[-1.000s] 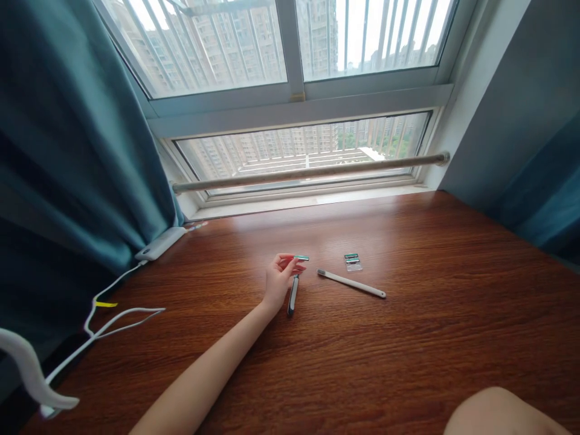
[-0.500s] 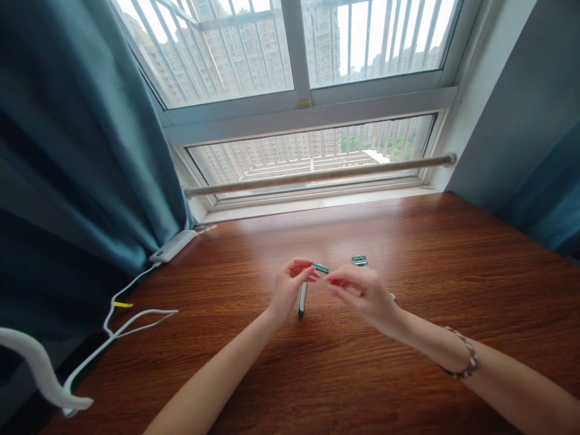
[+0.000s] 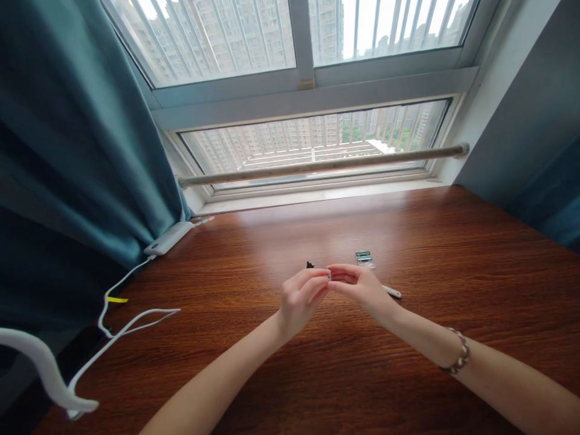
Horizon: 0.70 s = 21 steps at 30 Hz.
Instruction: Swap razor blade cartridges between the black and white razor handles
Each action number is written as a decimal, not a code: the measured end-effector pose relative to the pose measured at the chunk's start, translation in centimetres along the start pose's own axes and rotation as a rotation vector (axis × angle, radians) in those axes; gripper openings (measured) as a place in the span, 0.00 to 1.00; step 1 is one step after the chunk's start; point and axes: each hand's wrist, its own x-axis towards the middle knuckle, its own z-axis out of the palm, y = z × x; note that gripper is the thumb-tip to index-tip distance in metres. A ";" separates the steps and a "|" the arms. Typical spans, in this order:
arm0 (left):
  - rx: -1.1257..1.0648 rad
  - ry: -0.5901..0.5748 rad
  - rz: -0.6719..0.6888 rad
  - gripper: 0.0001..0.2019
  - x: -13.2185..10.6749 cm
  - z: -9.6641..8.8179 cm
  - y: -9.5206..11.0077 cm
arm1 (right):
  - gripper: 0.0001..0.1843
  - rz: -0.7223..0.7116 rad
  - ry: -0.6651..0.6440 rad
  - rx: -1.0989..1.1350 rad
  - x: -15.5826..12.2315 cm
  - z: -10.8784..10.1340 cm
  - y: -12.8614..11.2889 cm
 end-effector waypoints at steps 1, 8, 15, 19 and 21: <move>0.005 -0.003 0.006 0.06 0.0 0.0 0.0 | 0.21 -0.013 0.007 0.003 0.0 -0.1 0.3; -0.307 -0.044 -0.293 0.10 1.1 0.4 0.3 | 0.19 -0.316 0.064 -0.331 -0.4 -0.6 0.2; -0.620 -0.260 -0.514 0.13 1.3 0.3 -0.1 | 0.21 -0.486 0.049 -0.606 -0.8 -0.4 -0.2; -0.652 -0.267 -0.517 0.12 1.2 0.3 -0.3 | 0.23 -0.500 0.052 -0.638 -0.7 -0.5 0.3; -0.660 -0.265 -0.529 0.12 1.2 0.3 -0.3 | 0.23 -0.505 0.057 -0.641 -0.7 -0.6 0.5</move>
